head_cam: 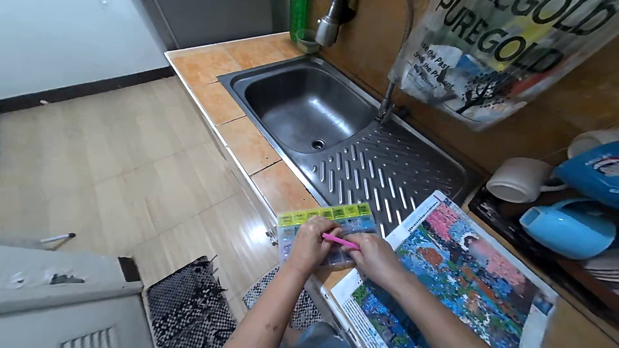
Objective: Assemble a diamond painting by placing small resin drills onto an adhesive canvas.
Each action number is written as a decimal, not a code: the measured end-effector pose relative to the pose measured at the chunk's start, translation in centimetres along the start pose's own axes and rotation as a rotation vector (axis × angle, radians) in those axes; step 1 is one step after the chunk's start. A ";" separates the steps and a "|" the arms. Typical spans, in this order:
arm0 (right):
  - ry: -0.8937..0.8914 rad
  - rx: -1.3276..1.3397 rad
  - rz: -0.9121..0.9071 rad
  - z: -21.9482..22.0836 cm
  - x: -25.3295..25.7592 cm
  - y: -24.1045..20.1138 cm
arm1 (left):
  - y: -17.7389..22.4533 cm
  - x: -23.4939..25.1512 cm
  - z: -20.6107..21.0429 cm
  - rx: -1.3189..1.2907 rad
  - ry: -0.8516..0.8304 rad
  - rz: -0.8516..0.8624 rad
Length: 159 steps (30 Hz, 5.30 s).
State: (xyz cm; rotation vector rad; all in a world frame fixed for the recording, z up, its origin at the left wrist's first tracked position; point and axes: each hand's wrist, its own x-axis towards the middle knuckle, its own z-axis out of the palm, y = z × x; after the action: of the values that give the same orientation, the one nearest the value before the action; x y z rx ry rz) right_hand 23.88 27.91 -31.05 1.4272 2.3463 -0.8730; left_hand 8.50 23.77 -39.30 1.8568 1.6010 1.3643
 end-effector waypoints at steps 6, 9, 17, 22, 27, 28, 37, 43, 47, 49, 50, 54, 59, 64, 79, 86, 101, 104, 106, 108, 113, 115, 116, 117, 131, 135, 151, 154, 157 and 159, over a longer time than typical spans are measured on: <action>-0.034 -0.238 0.024 0.5 -0.9 -0.8 | 0.2 -0.1 0.0 0.019 0.008 -0.018; -0.104 -0.170 0.040 0.0 -0.9 -0.9 | 0.2 -0.1 0.1 0.025 0.026 -0.009; -0.084 0.095 -0.029 0.1 0.0 0.8 | 0.0 -0.2 0.1 0.021 0.014 -0.018; -0.209 -0.159 -0.025 -1.2 -0.1 -0.4 | 0.1 -0.1 0.1 0.026 0.025 -0.016; -0.135 -0.176 0.014 -1.5 -0.1 0.0 | -0.2 -0.2 0.2 0.026 0.029 0.003; -0.134 -0.191 0.021 -1.4 -0.1 -0.1 | -0.2 -0.2 0.2 0.021 0.027 0.002; -0.180 -0.186 0.052 -1.0 -0.7 -1.1 | 0.1 -0.3 0.2 0.032 0.026 -0.007; -0.083 0.001 0.062 -0.6 0.4 -0.6 | 0.1 -0.2 0.1 0.049 0.027 0.008; -0.051 0.061 0.066 -0.4 0.8 -0.7 | 0.1 -0.1 0.1 0.025 0.036 -0.001; -0.034 0.092 0.050 -0.2 1.0 -0.4 | 0.1 -0.1 0.1 0.025 0.033 0.000; -0.024 0.108 0.043 -0.1 1.1 -0.3 | 0.0 -0.1 0.1 0.026 0.031 0.003; -0.017 0.099 0.059 0.1 1.2 -0.5 | -0.3 0.0 0.2 0.024 0.037 0.015; -0.043 0.023 0.069 0.1 0.8 -1.1 | 0.2 0.8 -1.1 -0.061 -0.107 -0.119; 0.101 0.280 0.025 0.0 -0.3 0.0 | 1.1 1.1 -3.9 -0.353 -0.142 -0.396; 0.154 0.617 -0.449 5.3 -9.8 -1.8 | 11.8 -9.2 -2.9 -1.972 0.175 -0.963; 0.200 0.556 -0.547 6.2 -10.8 -2.3 | 12.1 -11.4 -3.4 -2.073 0.127 -0.855; 0.304 0.465 -0.538 5.9 -12.9 -3.7 | 12.3 -12.6 -3.7 -2.116 -0.019 -0.708; 0.345 0.487 -0.552 6.2 -12.8 -3.7 | 12.6 -12.6 -3.9 -2.096 -0.020 -0.733; 0.361 0.500 -0.540 6.3 -12.9 -3.8 | 12.9 -12.5 -4.1 -2.084 -0.018 -0.765; 0.371 0.501 -0.524 6.4 -13.0 -3.7 | 12.9 -12.6 -4.2 -2.087 -0.009 -0.772; 0.332 0.625 -0.485 6.4 -12.9 -3.3 | 13.3 -12.6 -4.3 -2.076 0.040 -0.801; 0.247 0.812 -0.444 5.9 -13.2 -3.1 | 13.3 -12.5 -4.3 -2.074 0.029 -0.785; 0.220 0.924 -0.441 5.6 -13.4 -3.1 | 13.3 -12.5 -4.3 -2.060 0.028 -0.785; 0.196 1.041 -0.461 5.5 -13.6 -3.0 | 13.4 -12.5 -4.4 -2.044 0.036 -0.793; 0.464 0.976 -0.710 8.2 -14.1 -1.4 | 12.8 -12.6 -3.4 -2.101 -0.107 -0.698; 0.499 0.924 -0.751 8.6 -13.9 -1.2 | 13.0 -12.4 -3.4 -2.102 -0.108 -0.725; 0.547 0.881 -0.777 9.2 -13.3 -0.8 | 13.2 -12.3 -3.2 -2.053 -0.088 -0.769; 0.532 0.881 -0.770 9.1 -13.4 -0.8 | 13.2 -12.3 -3.1 -2.063 -0.092 -0.771; 0.528 0.890 -0.773 9.2 -13.4 -0.9 | 13.2 -12.3 -3.2 -2.061 -0.089 -0.768; 0.528 0.889 -0.776 9.1 -13.4 -0.9 | 13.2 -12.4 -3.1 -2.063 -0.093 -0.765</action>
State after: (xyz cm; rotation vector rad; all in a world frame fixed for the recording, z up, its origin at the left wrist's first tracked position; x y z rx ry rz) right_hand 28.82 12.42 -31.16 0.9929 3.1792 -2.1791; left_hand 14.63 7.61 -33.22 -0.0012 0.1077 1.3146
